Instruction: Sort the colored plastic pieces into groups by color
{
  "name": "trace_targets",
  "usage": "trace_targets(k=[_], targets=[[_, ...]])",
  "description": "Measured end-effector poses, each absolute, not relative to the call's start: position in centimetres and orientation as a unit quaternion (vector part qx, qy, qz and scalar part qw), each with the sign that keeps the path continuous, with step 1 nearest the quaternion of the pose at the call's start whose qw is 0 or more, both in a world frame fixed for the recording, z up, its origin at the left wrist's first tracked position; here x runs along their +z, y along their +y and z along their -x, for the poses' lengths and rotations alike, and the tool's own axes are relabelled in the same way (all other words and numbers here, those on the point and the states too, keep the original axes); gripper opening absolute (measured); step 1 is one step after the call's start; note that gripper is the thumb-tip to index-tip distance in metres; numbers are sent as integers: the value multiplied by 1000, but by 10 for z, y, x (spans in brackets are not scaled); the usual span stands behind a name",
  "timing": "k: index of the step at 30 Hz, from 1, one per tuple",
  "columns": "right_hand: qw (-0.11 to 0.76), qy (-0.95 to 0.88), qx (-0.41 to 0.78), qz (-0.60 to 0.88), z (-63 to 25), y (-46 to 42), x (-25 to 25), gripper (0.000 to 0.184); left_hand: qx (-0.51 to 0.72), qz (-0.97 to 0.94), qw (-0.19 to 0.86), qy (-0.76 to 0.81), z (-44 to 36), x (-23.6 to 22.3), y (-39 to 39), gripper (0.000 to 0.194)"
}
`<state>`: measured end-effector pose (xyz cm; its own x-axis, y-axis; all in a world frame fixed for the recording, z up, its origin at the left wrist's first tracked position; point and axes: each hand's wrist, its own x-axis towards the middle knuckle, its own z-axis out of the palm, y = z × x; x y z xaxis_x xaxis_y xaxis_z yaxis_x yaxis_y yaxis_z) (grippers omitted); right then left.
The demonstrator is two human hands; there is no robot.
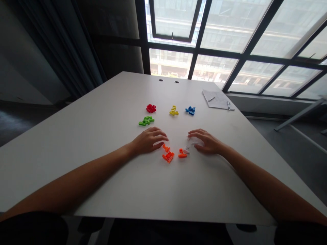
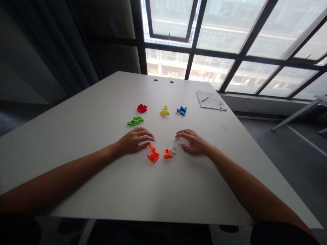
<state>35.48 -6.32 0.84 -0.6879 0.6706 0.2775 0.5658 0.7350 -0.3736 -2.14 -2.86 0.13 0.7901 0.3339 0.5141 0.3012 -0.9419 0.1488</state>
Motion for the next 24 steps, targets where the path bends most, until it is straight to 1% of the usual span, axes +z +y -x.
trace_targets(k=[5, 7, 9, 12, 16, 20, 24], targets=[[186, -919, 146, 316, -343, -72, 10, 57, 301, -935, 46, 184, 21, 3, -26, 19], [181, -923, 143, 309, -333, -77, 9, 50, 304, -934, 46, 182, 22, 3, -26, 18], [182, -926, 136, 300, -325, -80, 8, 38, 303, -935, 43, 178, 22, 3, -26, 18], [209, -920, 137, 302, -324, -78, 5, 27, 298, -938, 40, 176, 21, 1, -25, 18], [246, -898, 131, 341, -338, -67, -2, 27, 293, -939, 48, 172, 21, 1, -24, 18], [257, -884, 70, 383, -354, -49, -14, 31, 299, -936, 63, 177, 21, 1, -24, 18], [248, -878, 17, 410, -368, -17, -23, 33, 295, -933, 79, 192, 20, 2, -24, 19]])
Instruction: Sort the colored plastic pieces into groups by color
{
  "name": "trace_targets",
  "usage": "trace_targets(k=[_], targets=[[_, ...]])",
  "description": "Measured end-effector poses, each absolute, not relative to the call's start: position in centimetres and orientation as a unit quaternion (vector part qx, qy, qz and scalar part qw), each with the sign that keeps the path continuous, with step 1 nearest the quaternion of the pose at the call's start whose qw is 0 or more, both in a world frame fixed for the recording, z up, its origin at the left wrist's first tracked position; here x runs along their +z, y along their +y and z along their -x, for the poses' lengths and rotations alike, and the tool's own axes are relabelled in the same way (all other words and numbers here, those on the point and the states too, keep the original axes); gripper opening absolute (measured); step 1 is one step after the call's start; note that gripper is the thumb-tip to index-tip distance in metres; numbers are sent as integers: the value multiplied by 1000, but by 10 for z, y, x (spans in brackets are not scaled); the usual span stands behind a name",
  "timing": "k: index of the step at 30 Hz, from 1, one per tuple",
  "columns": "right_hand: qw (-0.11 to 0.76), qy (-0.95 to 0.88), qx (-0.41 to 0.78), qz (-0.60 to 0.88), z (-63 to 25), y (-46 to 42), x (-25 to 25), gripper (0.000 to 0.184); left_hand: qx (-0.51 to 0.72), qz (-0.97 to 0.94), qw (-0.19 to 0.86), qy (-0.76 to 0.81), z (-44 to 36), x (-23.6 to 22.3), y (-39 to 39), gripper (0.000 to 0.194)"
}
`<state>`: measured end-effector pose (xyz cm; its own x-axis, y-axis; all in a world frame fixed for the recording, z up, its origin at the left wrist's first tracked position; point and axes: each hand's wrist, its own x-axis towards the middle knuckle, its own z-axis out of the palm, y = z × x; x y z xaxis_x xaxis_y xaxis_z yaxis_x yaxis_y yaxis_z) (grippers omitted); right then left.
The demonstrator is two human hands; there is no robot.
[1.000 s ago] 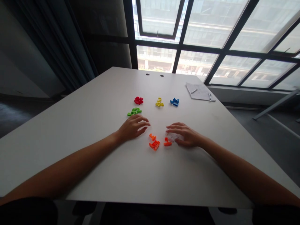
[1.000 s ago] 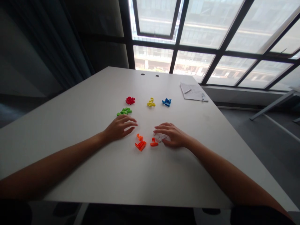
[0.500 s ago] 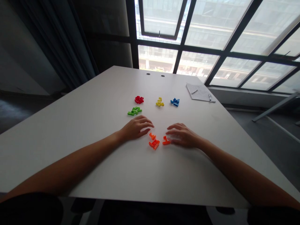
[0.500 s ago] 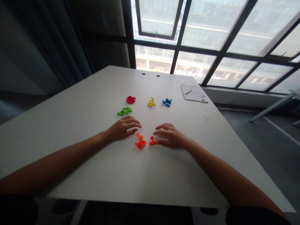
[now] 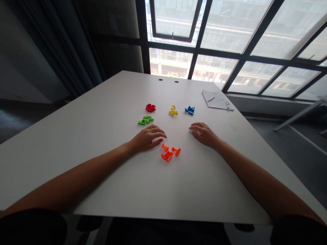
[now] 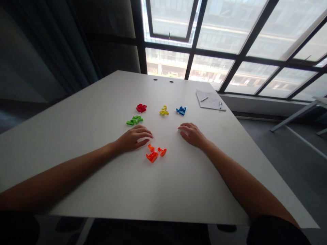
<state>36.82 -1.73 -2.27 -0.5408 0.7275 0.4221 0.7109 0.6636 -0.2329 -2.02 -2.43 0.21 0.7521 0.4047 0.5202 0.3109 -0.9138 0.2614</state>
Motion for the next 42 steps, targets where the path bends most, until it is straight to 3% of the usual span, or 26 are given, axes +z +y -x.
trace_targets(k=[10, 18, 24, 29, 34, 42], targets=[[234, -827, -53, 508, -387, 36, -24, 31, 283, -928, 96, 224, 21, 1, -22, 22], [294, -837, -106, 449, -369, 8, -6, 33, 294, -923, 100, 227, 22, 0, -21, 21], [280, -923, -30, 262, -295, -56, 11, 41, 309, -915, 99, 239, 21, 1, -22, 21], [199, -956, 11, 217, -241, -108, 14, 41, 331, -897, 110, 272, 20, 3, -24, 17], [157, -961, 25, 225, -238, -97, 9, 31, 344, -885, 120, 289, 18, 2, -24, 16], [186, -927, 19, 325, -258, -24, -2, 29, 317, -883, 154, 310, 19, -2, -21, 16]])
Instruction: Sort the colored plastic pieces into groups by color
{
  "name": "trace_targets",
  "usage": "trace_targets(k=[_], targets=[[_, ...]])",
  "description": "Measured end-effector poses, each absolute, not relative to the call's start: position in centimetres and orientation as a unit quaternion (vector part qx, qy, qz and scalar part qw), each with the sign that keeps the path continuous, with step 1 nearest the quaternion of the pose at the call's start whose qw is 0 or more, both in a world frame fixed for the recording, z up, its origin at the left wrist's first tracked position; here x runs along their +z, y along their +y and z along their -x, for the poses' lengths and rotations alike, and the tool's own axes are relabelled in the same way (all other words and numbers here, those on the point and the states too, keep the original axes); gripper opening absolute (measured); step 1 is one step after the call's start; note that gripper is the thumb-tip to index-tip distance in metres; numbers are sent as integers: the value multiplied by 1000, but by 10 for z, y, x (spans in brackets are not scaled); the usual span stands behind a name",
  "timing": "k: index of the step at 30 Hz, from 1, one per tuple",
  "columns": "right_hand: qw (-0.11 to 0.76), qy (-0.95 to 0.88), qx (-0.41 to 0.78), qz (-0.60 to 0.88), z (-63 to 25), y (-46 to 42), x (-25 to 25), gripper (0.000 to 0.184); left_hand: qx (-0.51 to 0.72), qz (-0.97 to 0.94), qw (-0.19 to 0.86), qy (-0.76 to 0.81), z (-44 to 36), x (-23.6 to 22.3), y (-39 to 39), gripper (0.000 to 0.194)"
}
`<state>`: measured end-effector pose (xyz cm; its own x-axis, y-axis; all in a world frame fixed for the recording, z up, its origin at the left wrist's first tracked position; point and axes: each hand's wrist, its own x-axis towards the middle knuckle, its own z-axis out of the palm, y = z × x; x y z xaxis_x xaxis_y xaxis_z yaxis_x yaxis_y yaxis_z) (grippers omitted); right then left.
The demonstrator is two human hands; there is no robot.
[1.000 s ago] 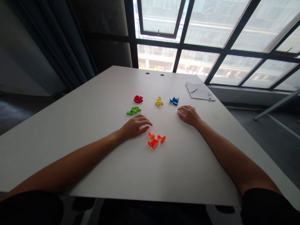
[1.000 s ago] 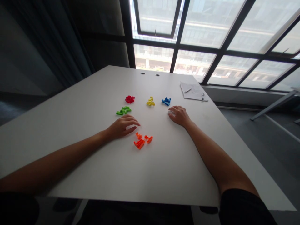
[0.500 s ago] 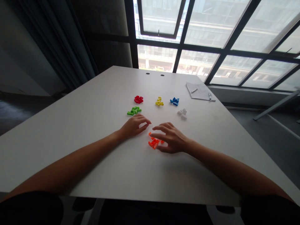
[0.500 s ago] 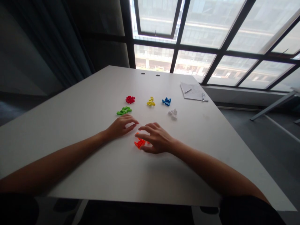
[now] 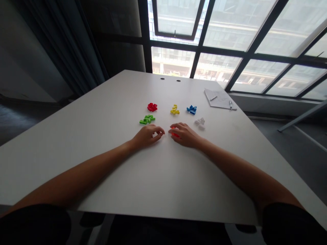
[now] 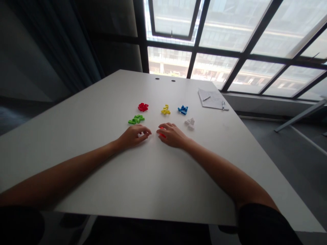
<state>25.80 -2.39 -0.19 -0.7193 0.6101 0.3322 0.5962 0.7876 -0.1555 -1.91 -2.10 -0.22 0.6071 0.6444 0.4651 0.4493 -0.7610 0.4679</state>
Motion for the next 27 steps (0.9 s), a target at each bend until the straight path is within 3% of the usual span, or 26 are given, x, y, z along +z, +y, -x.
trace_targets(k=[10, 15, 21, 24, 27], targets=[[199, -904, -34, 377, -258, 39, -16, 32, 273, -910, 143, 276, 18, 1, -23, 18], [241, -904, -52, 348, -268, 33, -4, 38, 268, -909, 154, 279, 19, 0, -23, 18], [318, -889, -26, 327, -304, -19, 8, 24, 250, -920, 137, 270, 18, -2, -23, 20], [273, -909, 15, 314, -314, -65, 0, 20, 236, -927, 125, 263, 16, -1, -25, 21], [225, -897, 23, 380, -313, -91, -10, 28, 225, -931, 118, 262, 15, 0, -26, 21]])
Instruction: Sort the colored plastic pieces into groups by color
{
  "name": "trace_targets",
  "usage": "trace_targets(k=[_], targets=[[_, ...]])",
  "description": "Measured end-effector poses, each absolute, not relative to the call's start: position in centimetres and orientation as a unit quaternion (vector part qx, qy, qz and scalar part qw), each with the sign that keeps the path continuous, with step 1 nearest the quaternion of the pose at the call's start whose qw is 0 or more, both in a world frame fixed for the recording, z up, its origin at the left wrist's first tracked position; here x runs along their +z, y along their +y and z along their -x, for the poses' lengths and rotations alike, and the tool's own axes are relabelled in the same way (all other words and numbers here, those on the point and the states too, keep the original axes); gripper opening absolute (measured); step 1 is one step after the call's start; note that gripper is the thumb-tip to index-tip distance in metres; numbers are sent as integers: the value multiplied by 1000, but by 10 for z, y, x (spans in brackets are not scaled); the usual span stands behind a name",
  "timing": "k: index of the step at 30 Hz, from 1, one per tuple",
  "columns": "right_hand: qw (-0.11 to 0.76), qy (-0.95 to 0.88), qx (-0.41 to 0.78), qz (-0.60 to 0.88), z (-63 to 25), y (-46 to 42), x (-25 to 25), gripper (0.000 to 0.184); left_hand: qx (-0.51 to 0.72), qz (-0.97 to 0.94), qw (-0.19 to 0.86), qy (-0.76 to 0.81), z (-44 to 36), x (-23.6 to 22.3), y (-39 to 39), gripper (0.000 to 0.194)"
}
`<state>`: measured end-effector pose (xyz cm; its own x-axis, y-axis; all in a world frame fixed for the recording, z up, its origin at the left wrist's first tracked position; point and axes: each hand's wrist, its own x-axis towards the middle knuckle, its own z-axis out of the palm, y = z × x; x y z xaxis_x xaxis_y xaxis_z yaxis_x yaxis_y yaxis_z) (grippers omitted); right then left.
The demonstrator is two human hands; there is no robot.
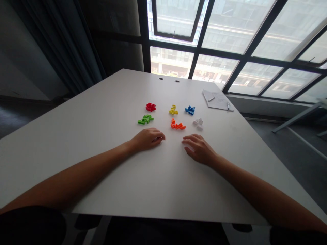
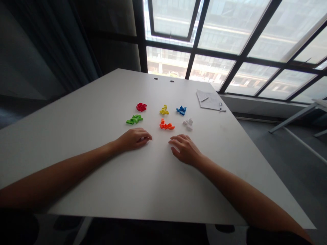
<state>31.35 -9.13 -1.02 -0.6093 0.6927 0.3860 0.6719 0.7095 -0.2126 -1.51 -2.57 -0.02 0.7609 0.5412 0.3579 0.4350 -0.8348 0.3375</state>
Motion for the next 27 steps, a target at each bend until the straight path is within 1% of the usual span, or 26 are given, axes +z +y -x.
trace_targets(k=[4, 10, 14, 17, 20, 24, 27], targets=[[167, -843, 34, 510, -308, -85, -16, 54, 219, -934, 113, 259, 15, 1, -25, 21], [75, -846, 52, 525, -298, -72, -8, 74, 212, -932, 124, 267, 15, 2, -25, 24], [41, -858, 63, 507, -293, -70, -5, 75, 210, -932, 121, 268, 15, 3, -26, 25], [53, -858, 61, 506, -293, -69, -7, 75, 211, -933, 119, 267, 15, 3, -25, 24], [63, -842, 56, 533, -292, -69, -7, 82, 211, -933, 121, 266, 15, 3, -25, 24], [31, -839, 77, 538, -289, -69, -3, 94, 209, -935, 121, 260, 15, 3, -25, 24], [21, -853, 90, 513, -290, -68, 1, 94, 207, -936, 115, 260, 15, 3, -26, 24]])
